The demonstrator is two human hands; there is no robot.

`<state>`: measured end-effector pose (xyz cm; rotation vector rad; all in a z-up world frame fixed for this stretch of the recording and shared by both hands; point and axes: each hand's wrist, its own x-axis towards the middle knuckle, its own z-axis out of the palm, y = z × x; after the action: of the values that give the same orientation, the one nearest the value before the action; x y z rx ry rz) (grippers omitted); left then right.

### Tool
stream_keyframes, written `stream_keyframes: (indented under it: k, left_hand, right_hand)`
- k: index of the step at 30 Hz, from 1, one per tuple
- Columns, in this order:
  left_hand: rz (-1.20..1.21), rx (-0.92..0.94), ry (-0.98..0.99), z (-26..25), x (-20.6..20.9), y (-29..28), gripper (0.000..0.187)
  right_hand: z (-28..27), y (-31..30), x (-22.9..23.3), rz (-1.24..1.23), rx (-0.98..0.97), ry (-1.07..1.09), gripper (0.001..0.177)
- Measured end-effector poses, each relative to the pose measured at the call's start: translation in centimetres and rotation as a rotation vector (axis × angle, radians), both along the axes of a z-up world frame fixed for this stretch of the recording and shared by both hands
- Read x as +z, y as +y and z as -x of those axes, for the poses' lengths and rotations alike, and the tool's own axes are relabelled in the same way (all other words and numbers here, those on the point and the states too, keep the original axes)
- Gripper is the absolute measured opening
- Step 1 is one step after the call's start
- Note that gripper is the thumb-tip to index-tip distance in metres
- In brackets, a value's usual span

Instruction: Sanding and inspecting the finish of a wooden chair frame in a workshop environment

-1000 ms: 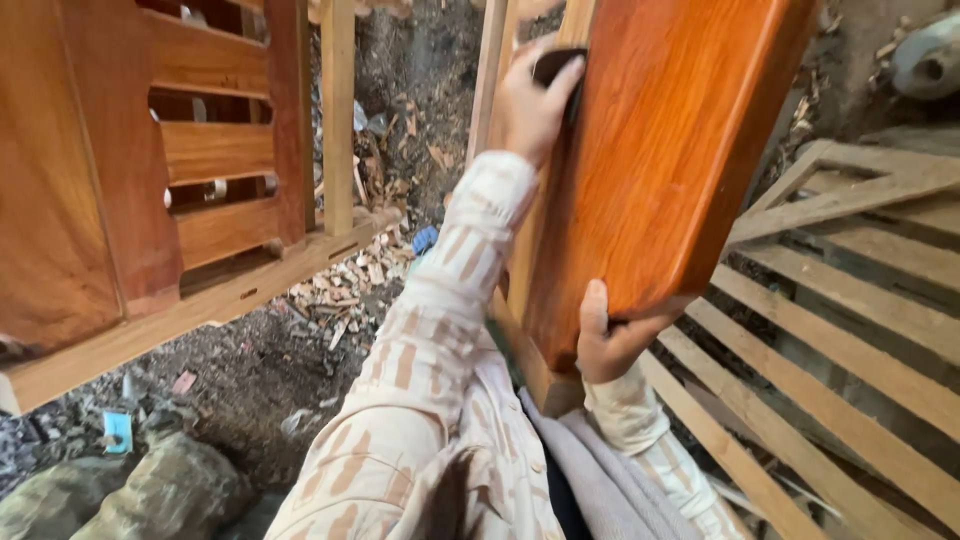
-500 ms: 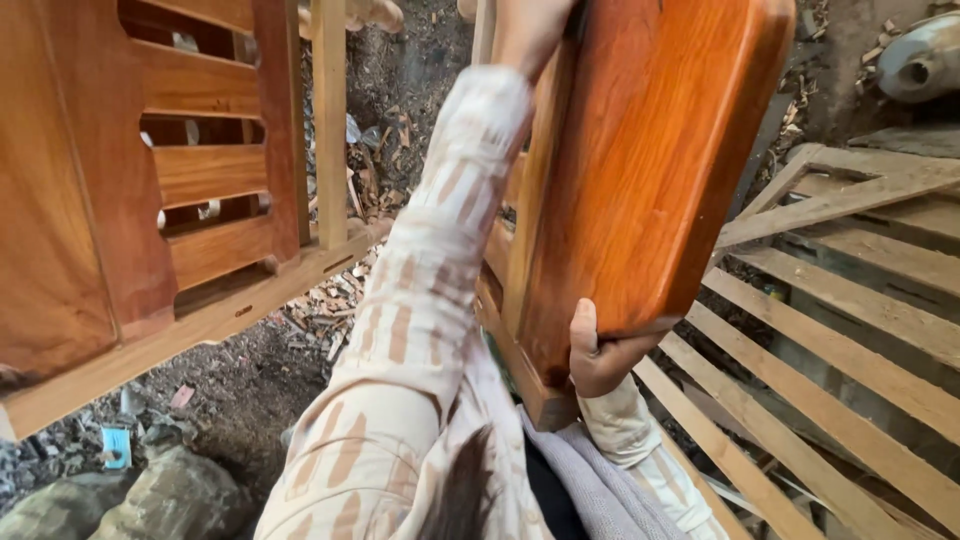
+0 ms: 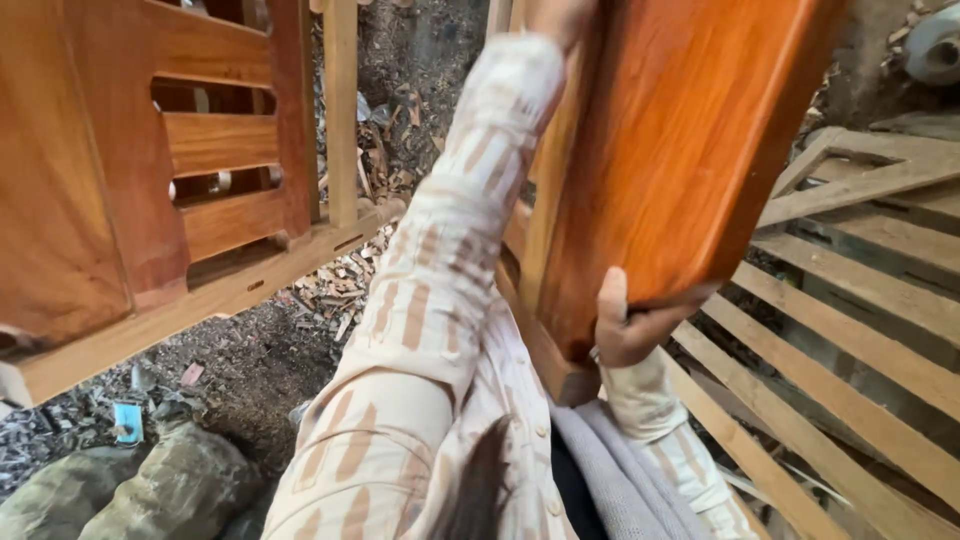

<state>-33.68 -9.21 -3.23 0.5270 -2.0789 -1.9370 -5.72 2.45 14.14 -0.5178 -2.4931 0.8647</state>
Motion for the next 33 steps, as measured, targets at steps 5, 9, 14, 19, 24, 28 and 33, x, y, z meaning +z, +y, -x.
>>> stream_keyframes:
  k: [5, 9, 14, 19, 24, 28, 33]
  left_hand:
    - [-0.156, -0.06, -0.046, -15.0, 6.3, 1.1, 0.03]
    - [-0.157, -0.152, -0.315, -29.7, 8.6, 0.5, 0.036]
    - [-0.239, -0.119, -0.389, -32.6, 6.9, 0.7, 0.024]
    - [-0.294, -0.12, -0.303, -31.0, 7.3, 2.4, 0.026]
    - [-0.294, -0.076, -0.287, -21.0, 5.5, 5.1, 0.037]
    - [-0.181, -0.004, -0.175, -15.6, 1.5, 6.4, 0.032]
    - [-0.17, -0.147, -0.068, -25.3, 6.6, 4.3, 0.023]
  right_hand:
    - [-0.8, 4.9, -1.3, -0.026, 0.323, 0.073, 0.096]
    - [-0.4, 3.9, 0.4, 0.006, 0.283, 0.022, 0.09]
    - [-0.2, 4.1, -0.9, 0.009, 0.253, 0.023, 0.091]
    - [-0.5, 7.2, -1.4, 0.085, 0.324, 0.055, 0.087]
    - [0.1, 8.2, -1.0, 0.17, 0.326, 0.055, 0.086]
    - [0.0, 8.5, -0.8, 0.167, 0.342, 0.061, 0.081]
    - [0.3, 8.3, -0.7, 0.157, 0.358, 0.085, 0.081]
